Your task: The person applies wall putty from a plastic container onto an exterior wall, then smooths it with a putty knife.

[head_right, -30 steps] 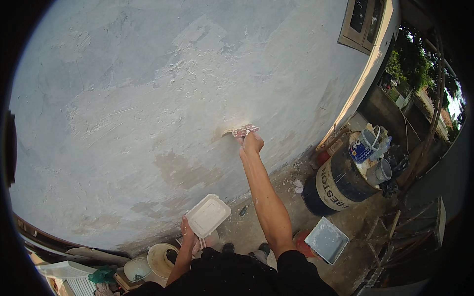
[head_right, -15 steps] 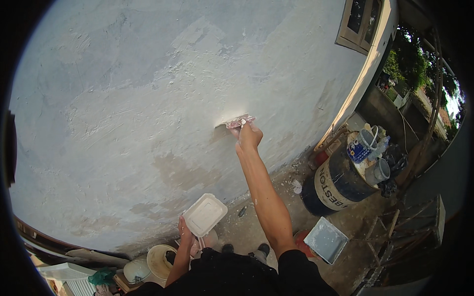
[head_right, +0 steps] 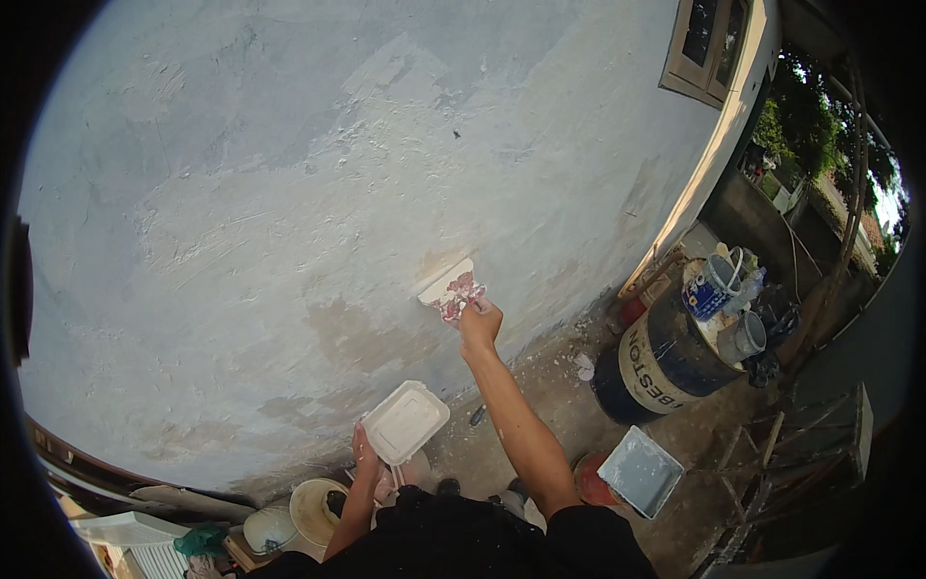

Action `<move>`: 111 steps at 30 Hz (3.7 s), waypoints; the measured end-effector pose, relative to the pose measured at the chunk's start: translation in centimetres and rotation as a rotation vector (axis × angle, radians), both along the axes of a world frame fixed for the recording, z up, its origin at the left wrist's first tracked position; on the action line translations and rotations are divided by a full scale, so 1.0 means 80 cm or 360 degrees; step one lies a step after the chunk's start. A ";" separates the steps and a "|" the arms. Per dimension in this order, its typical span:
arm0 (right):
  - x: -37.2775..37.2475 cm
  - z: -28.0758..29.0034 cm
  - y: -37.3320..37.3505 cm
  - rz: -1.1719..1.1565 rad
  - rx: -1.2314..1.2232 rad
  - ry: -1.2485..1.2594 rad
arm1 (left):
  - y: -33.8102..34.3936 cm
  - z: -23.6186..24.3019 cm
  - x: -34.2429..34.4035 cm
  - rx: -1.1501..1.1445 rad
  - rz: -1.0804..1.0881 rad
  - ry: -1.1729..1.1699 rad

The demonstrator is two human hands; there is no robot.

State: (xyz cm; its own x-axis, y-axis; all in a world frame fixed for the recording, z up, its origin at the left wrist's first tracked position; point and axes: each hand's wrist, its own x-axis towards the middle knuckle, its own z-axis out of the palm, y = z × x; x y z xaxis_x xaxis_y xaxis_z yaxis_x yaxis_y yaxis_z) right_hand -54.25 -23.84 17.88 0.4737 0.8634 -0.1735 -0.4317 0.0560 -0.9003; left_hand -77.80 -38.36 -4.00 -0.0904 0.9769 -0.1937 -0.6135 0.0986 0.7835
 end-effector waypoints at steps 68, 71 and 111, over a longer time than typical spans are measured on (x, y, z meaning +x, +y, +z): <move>0.009 0.131 0.058 -0.0032 0.0130 0.0181 | -0.037 -0.020 -0.019 -0.0024 -0.0109 0.0127; 0.008 0.194 0.041 0.0063 0.0259 0.0124 | -0.035 -0.017 -0.010 -0.0010 -0.0097 0.0139; 0.300 -0.160 -0.739 -0.1053 -0.0160 0.0546 | -0.261 -0.012 0.494 0.0208 -0.1670 0.0481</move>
